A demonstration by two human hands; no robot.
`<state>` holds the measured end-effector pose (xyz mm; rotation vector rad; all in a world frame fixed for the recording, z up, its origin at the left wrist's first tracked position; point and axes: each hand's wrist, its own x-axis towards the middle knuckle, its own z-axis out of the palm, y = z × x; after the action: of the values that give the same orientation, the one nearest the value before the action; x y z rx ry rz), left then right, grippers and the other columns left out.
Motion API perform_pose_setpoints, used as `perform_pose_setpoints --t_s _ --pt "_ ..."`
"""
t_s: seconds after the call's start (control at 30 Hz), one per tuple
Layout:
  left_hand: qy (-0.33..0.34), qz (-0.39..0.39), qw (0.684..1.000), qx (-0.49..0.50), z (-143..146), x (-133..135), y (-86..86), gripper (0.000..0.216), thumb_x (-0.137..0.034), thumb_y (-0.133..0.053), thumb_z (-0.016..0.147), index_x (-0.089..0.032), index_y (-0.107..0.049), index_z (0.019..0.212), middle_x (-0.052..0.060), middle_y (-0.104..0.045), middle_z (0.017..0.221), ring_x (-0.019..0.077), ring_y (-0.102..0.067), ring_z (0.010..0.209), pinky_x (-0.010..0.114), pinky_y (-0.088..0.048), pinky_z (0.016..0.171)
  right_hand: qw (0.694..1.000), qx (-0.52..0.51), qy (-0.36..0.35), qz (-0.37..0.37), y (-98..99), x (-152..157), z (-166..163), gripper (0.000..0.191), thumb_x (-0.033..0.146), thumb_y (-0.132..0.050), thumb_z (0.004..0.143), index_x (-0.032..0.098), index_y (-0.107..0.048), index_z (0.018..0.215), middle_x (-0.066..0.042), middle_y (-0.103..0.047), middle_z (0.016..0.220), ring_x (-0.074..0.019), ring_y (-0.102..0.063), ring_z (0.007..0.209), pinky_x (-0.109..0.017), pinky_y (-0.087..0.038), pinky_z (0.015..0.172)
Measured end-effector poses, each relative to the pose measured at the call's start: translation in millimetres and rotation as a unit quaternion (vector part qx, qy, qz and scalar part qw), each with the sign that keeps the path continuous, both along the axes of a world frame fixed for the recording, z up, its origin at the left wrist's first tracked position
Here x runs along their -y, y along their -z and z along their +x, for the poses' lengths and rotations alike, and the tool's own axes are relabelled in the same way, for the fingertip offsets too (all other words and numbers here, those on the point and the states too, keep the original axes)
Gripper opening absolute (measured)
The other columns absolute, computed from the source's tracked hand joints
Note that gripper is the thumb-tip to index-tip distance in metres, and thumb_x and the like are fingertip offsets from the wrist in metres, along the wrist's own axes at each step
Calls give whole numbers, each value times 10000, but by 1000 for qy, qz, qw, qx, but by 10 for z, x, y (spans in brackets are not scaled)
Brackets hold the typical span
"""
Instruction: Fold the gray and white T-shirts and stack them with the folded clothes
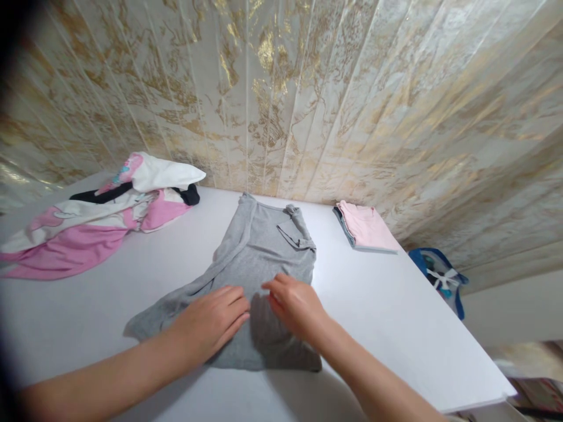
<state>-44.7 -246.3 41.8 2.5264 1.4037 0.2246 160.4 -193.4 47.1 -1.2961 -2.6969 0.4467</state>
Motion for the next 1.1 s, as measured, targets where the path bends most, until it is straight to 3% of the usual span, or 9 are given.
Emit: perform_pose_setpoints --t_s 0.1,0.23,0.33,0.43,0.67,0.83,1.1 --pt "25 23 997 63 180 -116 248 225 -200 -447 954 -179 -611 1106 76 -627 1146 210 -581 1068 358 -474 929 995 38 68 68 -74 -679 -40 263 230 -459 943 253 -645 1127 -35 -652 1040 -135 -627 845 -220 -426 716" --pt "52 33 994 91 262 -169 566 533 -451 -445 958 -198 -399 1424 87 -424 1498 241 -369 1379 433 -267 1154 979 97 134 116 -118 -1524 -231 277 265 -441 952 242 -645 1138 -58 -645 1125 -176 -621 975 -248 -440 804" --pt "80 6 994 80 229 -170 627 660 -570 -364 951 -210 -281 1498 64 -279 1578 236 -242 1450 446 -155 1193 972 136 159 107 -80 -1967 -451 308 249 -436 947 234 -608 1202 -77 -610 1226 -199 -585 1099 -266 -436 875" --pt "88 -17 993 74 201 -175 583 695 -597 -306 954 -192 -244 1516 71 -222 1592 233 -186 1469 450 -108 1201 972 146 156 95 1 -2269 -660 348 239 -478 926 233 -562 1263 -93 -576 1291 -213 -569 1141 -285 -438 894" --pt "98 -35 992 76 191 -190 536 716 -569 -336 957 -162 -198 1529 92 -173 1598 234 -146 1478 453 -93 1206 970 173 161 56 156 -2692 -890 333 180 -512 889 184 -598 1210 -137 -602 1243 -228 -586 1118 -293 -449 866" --pt "99 -34 991 77 199 -205 568 721 -576 -320 957 -142 -217 1523 106 -177 1594 241 -156 1476 453 -83 1207 972 157 166 54 174 -2779 -885 282 160 -472 893 195 -638 1118 -127 -616 1206 -222 -600 1085 -297 -445 852" --pt "107 -48 990 73 194 -237 567 736 -603 -284 954 -130 -236 1517 118 -195 1588 251 -167 1473 461 -95 1202 968 96 225 60 259 -2928 -864 337 125 -437 867 176 -591 1162 -121 -667 1136 -217 -608 1055 -282 -438 830"
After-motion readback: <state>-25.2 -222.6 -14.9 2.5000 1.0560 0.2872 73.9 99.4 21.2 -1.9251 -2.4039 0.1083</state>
